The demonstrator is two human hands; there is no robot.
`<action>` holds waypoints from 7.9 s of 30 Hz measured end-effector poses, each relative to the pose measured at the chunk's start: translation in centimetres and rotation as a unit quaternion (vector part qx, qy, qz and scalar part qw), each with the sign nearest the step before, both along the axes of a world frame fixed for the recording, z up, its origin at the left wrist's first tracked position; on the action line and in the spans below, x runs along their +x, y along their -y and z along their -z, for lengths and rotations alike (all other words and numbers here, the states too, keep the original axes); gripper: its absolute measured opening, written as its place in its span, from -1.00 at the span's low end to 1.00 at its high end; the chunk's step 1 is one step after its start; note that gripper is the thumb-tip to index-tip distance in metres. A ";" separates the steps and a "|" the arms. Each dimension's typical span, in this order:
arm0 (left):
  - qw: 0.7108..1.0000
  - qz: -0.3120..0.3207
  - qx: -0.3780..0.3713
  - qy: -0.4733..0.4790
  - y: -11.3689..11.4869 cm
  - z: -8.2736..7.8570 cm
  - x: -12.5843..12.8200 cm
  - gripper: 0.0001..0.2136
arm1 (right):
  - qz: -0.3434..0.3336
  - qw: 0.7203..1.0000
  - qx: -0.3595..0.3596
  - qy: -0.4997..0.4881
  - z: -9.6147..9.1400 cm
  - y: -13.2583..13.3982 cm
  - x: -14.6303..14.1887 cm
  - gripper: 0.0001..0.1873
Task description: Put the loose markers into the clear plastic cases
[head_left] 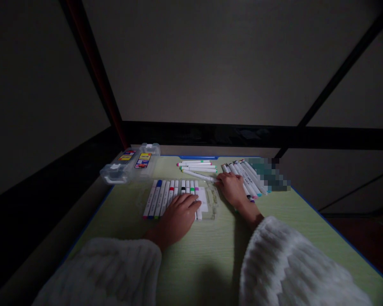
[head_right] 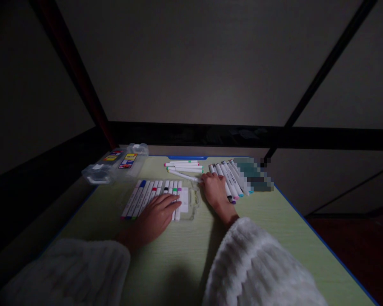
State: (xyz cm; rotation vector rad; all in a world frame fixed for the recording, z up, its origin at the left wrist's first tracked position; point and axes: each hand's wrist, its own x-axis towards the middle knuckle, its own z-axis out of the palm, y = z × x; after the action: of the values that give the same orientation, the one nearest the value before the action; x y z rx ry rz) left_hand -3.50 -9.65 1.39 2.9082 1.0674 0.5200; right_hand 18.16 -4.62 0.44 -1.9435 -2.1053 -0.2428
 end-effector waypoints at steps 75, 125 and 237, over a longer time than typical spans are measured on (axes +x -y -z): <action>0.852 -0.148 -0.148 0.479 -2.5 -0.6 -0.9 -0.81 | -0.118 0.941 0.208 -0.239 -1.5 1.5 0.0 -0.66; 0.989 0.039 -0.009 0.144 0.7 0.8 0.5 -0.66 | -0.243 0.888 -0.005 -0.390 1.6 -0.1 -2.7 -0.67; 0.980 -0.039 0.052 0.189 0.6 1.2 0.7 -0.52 | -0.173 0.778 0.082 -0.598 0.7 -1.0 -2.0 -0.78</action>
State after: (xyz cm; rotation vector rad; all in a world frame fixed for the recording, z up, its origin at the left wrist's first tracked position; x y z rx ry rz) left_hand -2.79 -10.27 0.21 2.6920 1.1247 1.1086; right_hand 16.12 -3.59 -0.28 -1.0050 -1.3747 0.6909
